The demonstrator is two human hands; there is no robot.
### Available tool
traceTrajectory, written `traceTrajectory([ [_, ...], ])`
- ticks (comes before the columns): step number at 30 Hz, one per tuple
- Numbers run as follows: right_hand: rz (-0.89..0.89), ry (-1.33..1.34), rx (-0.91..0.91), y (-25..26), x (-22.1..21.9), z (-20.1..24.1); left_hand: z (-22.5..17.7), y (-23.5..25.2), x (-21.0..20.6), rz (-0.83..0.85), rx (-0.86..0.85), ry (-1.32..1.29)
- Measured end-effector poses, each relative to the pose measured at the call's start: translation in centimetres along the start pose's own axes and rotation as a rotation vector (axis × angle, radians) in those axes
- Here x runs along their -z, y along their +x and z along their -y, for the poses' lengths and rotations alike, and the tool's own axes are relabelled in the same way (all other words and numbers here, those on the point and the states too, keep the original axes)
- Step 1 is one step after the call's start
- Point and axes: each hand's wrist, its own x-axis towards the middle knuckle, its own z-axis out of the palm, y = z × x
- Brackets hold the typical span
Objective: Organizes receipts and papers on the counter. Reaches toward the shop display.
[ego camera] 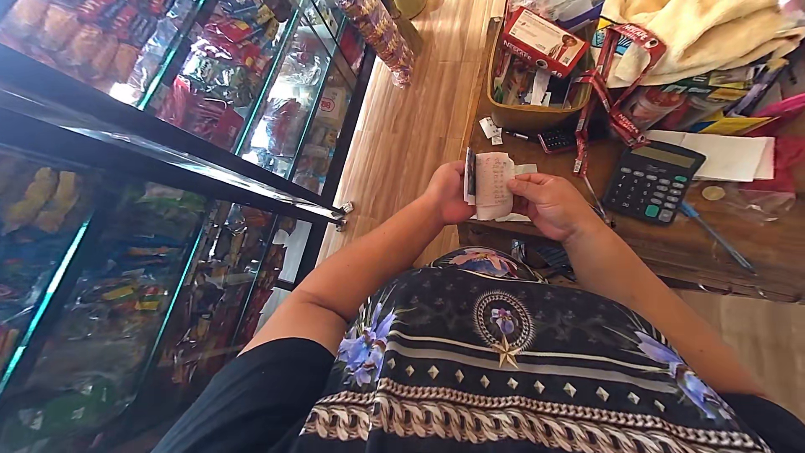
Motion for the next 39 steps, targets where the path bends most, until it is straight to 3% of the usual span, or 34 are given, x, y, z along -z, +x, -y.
traceTrajectory([
  [11, 0.020, 0.061, -0.036, -0.1, -0.2, 0.2, 0.2, 0.2, 0.3, -0.033, 0.026, 0.003],
  [19, 0.064, 0.098, -0.035, -0.4, -0.5, 0.1, 0.7, 0.1, 1.3, 0.201, 0.003, -0.062],
  [36, 0.013, 0.062, -0.040, -0.4, 0.2, 0.0, 0.4, 0.3, 1.3, 0.273, -0.019, -0.040],
  [39, -0.054, -0.037, 0.010, -0.3, 0.1, -0.2, 0.5, 0.3, 0.8, 0.203, -0.030, -0.016],
])
